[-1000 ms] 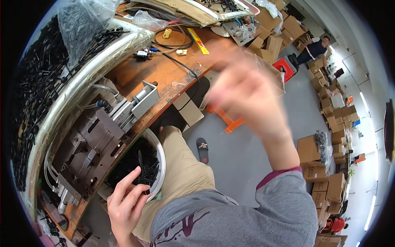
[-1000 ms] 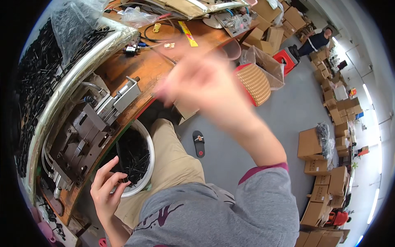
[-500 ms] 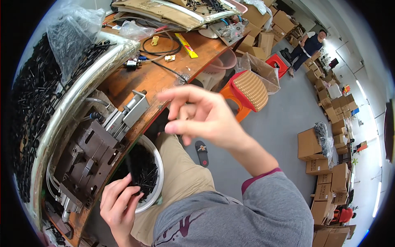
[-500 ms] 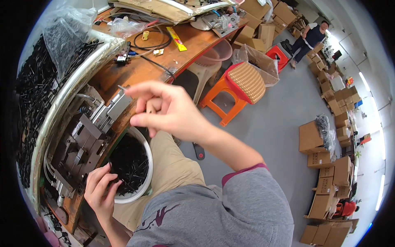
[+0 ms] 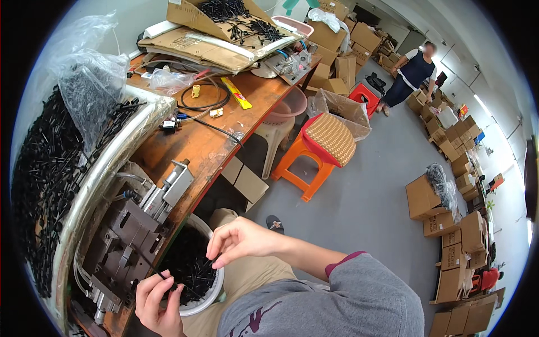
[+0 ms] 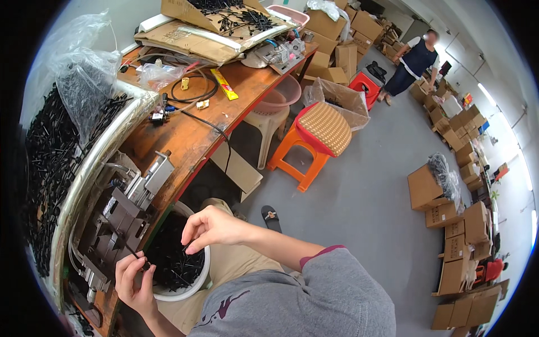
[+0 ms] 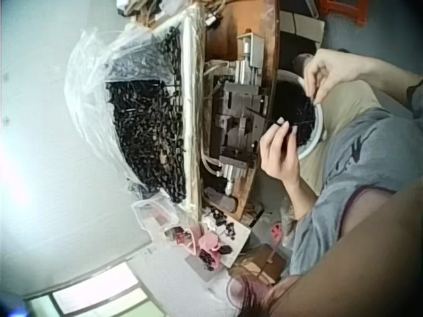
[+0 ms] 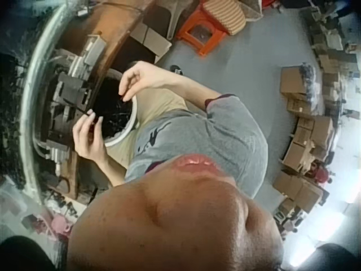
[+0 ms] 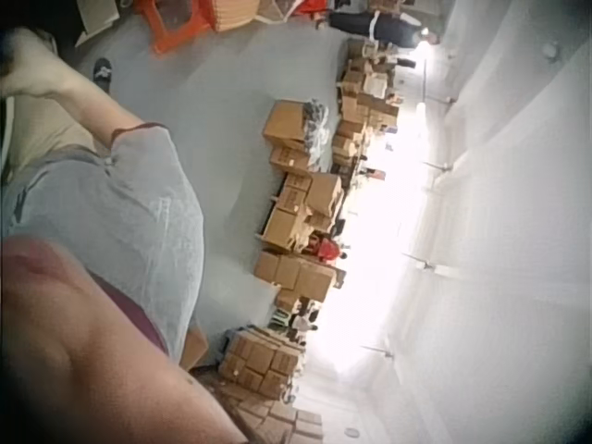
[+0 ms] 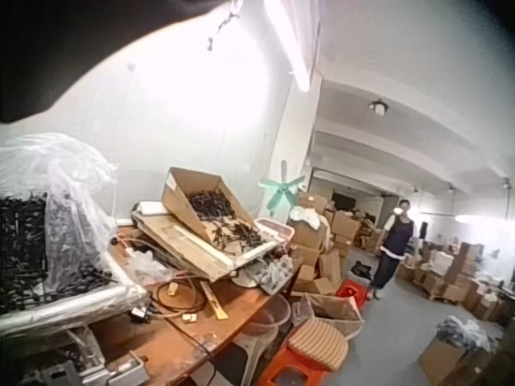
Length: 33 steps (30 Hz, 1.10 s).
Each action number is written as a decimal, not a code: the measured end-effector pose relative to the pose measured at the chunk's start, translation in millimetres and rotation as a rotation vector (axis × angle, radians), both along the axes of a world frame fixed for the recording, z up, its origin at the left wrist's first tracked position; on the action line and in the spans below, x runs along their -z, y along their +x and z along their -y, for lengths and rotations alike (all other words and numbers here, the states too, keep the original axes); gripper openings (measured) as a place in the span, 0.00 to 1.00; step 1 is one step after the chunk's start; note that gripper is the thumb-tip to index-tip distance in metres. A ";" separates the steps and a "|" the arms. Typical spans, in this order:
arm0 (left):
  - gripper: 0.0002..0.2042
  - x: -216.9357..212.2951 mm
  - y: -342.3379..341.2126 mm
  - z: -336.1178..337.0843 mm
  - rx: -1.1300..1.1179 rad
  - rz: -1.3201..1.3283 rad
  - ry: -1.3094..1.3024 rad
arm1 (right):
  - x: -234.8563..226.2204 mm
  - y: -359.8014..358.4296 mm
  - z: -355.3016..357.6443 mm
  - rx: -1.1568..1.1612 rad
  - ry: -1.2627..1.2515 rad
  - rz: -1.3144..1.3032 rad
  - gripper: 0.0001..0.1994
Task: Assembling black plastic cable connectors using a manual press jig on a workbench.
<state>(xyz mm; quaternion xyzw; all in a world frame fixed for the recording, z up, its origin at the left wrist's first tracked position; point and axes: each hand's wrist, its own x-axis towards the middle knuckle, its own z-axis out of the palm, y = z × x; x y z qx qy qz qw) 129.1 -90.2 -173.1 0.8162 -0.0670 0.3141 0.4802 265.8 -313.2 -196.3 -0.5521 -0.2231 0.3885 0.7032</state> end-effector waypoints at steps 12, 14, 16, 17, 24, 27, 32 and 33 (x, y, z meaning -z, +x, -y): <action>0.18 1.7 -5.2 -9.7 -0.047 0.008 -0.010 | -26.7 12.2 13.1 0.154 0.047 -0.020 0.11; 0.18 3.0 -5.0 -10.6 -0.049 0.005 -0.026 | -22.0 12.3 15.4 0.176 0.037 -0.002 0.13; 0.18 3.3 -3.8 -9.7 -0.043 0.027 0.005 | -14.0 8.6 18.3 0.157 0.015 -0.029 0.13; 0.18 3.5 -3.5 -9.8 -0.041 0.039 0.021 | -11.3 7.0 19.2 0.146 0.005 -0.043 0.13; 0.15 16.9 -11.4 -28.0 -0.116 0.149 -0.010 | 0.0 4.3 23.9 0.232 0.007 -0.103 0.15; 0.15 13.9 -11.4 -35.2 -0.102 0.153 -0.017 | 4.4 0.6 27.4 0.245 -0.008 -0.111 0.13; 0.15 10.6 -5.8 -29.6 -0.054 0.169 -0.002 | 15.4 -9.9 31.6 0.233 -0.060 -0.118 0.10; 0.15 10.2 -5.1 -28.3 -0.044 0.179 0.008 | 17.8 -11.8 31.6 0.223 -0.066 -0.115 0.10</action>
